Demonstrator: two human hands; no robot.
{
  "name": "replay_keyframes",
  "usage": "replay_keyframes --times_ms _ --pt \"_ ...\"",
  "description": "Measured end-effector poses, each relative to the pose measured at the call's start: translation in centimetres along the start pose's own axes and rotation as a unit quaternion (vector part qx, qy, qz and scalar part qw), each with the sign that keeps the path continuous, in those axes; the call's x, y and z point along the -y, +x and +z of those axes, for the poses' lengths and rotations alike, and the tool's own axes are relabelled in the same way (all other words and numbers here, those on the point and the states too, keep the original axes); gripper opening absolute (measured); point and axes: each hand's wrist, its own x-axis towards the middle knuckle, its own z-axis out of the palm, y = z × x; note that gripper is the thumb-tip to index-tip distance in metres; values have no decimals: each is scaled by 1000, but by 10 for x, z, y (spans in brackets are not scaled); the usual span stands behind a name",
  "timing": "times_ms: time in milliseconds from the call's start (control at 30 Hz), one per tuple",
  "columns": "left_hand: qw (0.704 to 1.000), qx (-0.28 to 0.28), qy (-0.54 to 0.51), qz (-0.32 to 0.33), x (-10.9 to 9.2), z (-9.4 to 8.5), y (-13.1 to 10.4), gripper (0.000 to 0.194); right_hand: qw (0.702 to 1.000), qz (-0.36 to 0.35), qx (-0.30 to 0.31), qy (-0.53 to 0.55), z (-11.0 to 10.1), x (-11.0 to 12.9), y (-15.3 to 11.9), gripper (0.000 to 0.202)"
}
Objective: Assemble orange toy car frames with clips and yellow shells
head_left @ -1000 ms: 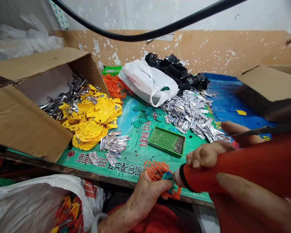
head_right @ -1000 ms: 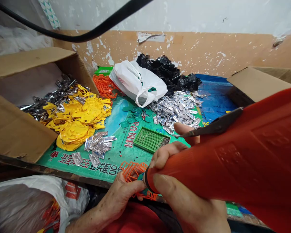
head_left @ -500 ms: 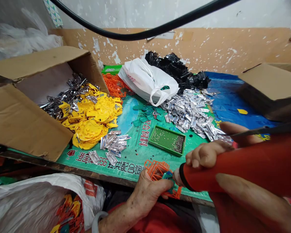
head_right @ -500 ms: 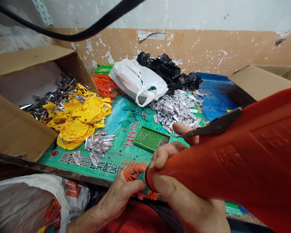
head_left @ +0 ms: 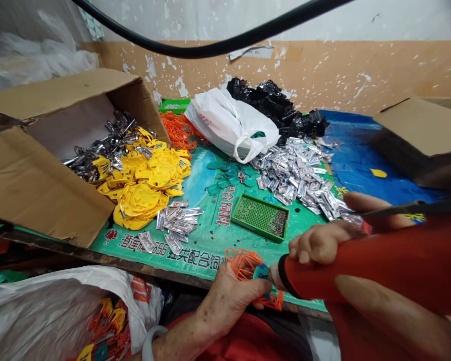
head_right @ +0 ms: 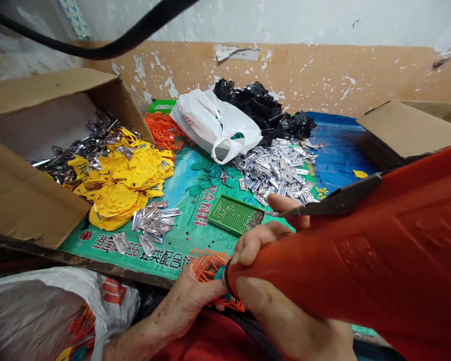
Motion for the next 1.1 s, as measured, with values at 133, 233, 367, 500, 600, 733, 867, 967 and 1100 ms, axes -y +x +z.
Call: replay_keyframes --times_ms 133,233,367,500,600,733,867,967,1100 --pt "1000 3 -10 1 1 0 0 9 999 -31 -3 -11 0 -1 2 52" --pt "1000 11 -16 -3 4 -2 0 14 999 2 -24 -33 2 3 1 54" --pt "999 37 -38 -9 6 -5 -1 18 1000 6 -13 -19 2 6 -2 55" --pt "995 44 -88 -24 7 -5 -2 13 1000 21 3 -5 0 3 -2 50" --pt "991 38 -122 -39 9 -5 -2 15 1000 16 19 -5 -1 1 -1 46" --pt "984 39 -163 -59 11 -4 -1 20 999 15 44 5 -2 -2 -1 43" --pt "980 52 -181 -60 10 -4 -1 23 998 22 56 7 -2 -5 -1 43" --pt "980 54 -177 -69 10 -6 -2 22 999 15 49 -5 -1 -7 -1 43" --pt "982 50 -164 -82 12 -6 -2 22 997 -2 78 -11 -1 -8 -1 43"
